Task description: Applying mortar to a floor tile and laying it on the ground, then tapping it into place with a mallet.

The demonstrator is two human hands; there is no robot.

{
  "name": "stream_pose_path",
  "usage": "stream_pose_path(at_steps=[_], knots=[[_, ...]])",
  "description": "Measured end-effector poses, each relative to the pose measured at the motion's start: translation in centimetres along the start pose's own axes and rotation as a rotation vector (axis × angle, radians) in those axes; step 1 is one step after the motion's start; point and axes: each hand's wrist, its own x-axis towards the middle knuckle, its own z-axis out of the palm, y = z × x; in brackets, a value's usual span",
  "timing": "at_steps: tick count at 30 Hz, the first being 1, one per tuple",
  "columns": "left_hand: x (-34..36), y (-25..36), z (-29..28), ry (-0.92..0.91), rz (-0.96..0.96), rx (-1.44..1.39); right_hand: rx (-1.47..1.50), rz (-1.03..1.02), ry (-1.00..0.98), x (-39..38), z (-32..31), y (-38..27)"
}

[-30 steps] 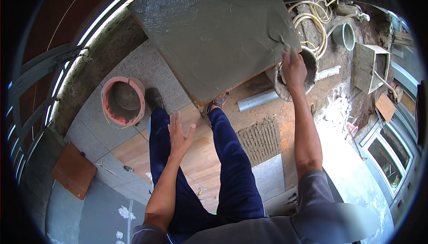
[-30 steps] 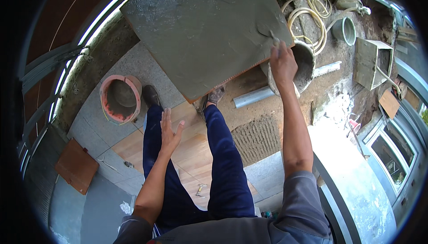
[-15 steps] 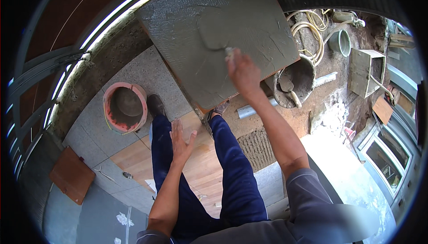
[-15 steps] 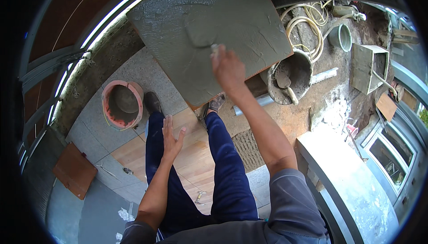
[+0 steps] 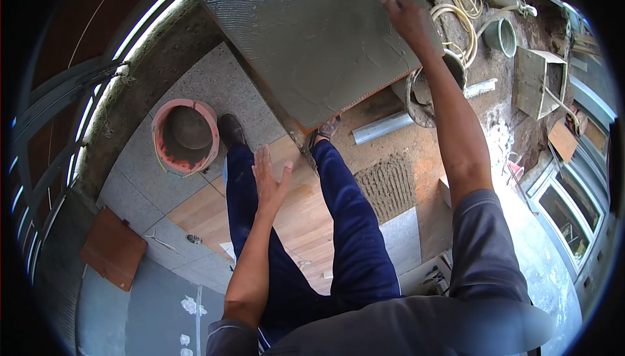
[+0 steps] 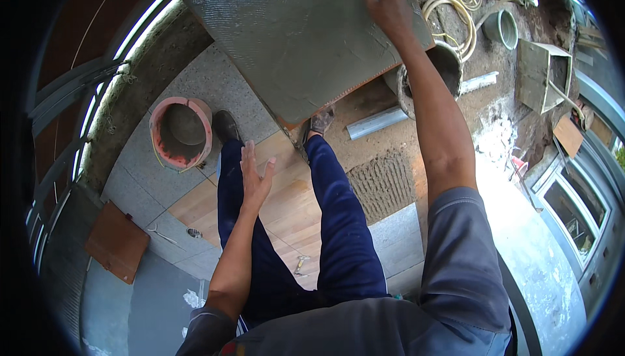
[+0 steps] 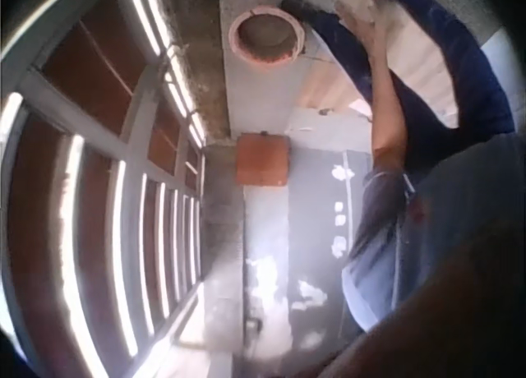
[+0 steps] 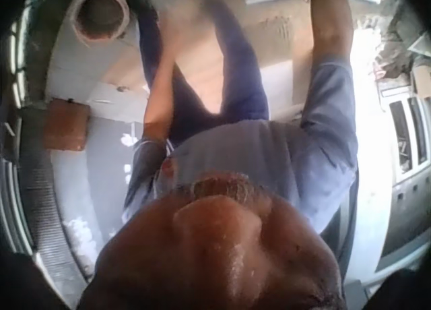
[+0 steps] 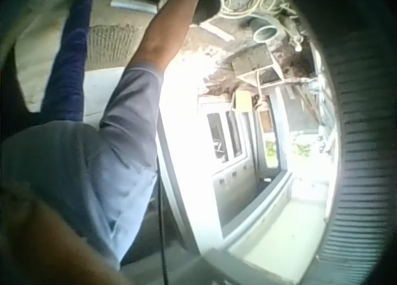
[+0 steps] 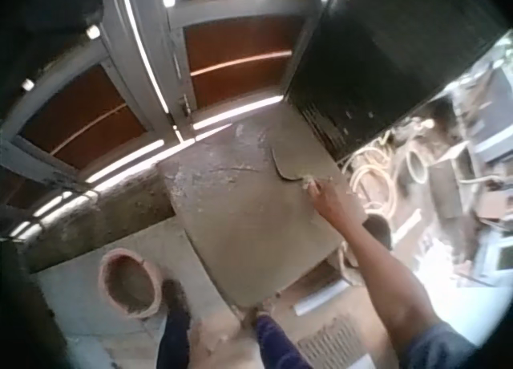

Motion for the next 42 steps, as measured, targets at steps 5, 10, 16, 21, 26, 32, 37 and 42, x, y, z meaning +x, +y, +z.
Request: stream_pose_path(at_steps=[5,10,16,21,26,32,37,42], knots=[[0.4,0.7,0.8,-0.004,-0.007,0.021,0.081,-0.316,-0.089,-9.5,1.2,-1.1],[0.4,1.6,1.2,-0.015,0.004,0.035,0.041,-0.469,-0.301,-20.2,-1.9,1.5],[1.1,2.8,2.3,-0.047,0.009,0.066,0.002,-0.156,-0.114,-23.7,-4.0,10.3],[0.8,3.1,3.2,-0.062,0.002,0.12,0.121,0.348,-0.019,-21.4,-4.8,15.9],[1.0,2.7,3.6,-0.067,0.009,0.103,0.218,0.335,0.031,-20.6,-3.4,15.1],[0.2,1.4,2.9,-0.028,0.0,0.108,0.154,0.116,-0.032,-31.2,2.1,2.1],[-1.8,-3.0,-0.5,0.031,-0.007,0.091,0.359,-0.032,-0.135,-35.1,3.2,-15.3],[-5.0,-6.1,-4.7,0.046,-0.021,-0.002,0.559,-0.042,-0.23,-31.5,1.2,-25.3]])
